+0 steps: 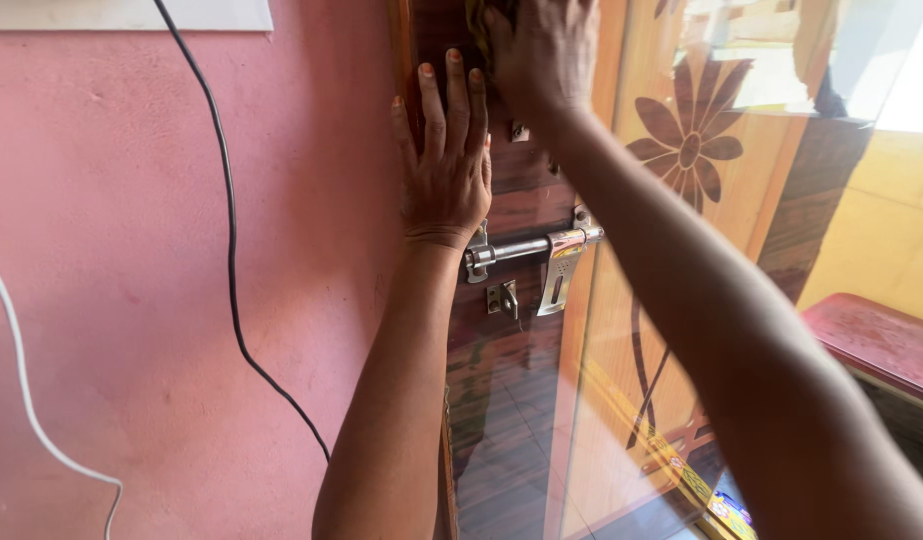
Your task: The person wipes the surface of a wooden door with a patterned cloth. They clean around the metal latch and handle, then move to the upper section of the door, wiping the floral design and the wood grain.
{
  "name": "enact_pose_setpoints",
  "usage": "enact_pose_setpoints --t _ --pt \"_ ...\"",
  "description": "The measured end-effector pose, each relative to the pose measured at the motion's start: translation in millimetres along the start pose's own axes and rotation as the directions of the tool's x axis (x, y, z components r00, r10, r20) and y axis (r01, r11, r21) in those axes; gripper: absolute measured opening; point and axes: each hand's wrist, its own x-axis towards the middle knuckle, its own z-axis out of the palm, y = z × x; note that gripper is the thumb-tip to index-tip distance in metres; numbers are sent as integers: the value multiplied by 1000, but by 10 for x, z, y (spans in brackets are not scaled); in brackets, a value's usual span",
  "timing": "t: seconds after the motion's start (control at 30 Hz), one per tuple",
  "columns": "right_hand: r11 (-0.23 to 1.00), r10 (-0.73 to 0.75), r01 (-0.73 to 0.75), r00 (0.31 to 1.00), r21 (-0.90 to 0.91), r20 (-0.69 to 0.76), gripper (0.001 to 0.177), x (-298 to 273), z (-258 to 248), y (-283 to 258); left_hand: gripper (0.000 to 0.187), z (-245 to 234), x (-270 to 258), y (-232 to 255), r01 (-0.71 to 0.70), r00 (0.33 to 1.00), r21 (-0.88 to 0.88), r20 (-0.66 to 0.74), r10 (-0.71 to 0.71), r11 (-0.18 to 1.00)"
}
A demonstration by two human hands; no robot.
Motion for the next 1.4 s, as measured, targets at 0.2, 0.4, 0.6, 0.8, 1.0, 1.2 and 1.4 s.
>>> enact_pose_setpoints --t 0.2,0.4,0.6,0.8,1.0,1.2,1.4 --pt "861 506 -498 826 -97 248 30 153 182 -13 63 11 -18 -11 -9 1000 0 -14 9 1000" --pt "796 586 -605 756 -30 293 40 349 223 213 63 64 -10 -17 1 1000 -60 6 0 998" --pt "670 720 -742 638 -33 273 39 323 339 332 63 90 -5 -8 7 1000 -44 -2 -7 999" --pt "772 634 -635 772 23 57 47 163 288 52 61 35 -12 -13 15 999 -32 -29 -16 999" --pt "763 637 -642 766 75 82 48 25 233 -3 58 34 -29 -18 7 999 -44 -37 -9 999" --pt "760 642 -642 766 103 40 55 -34 192 -79 55 36 -18 -23 14 1000 -65 -17 -15 998" --pt "635 765 -772 635 37 109 38 -78 343 131 55 32 -19 -16 10 1000 -49 -17 -11 999"
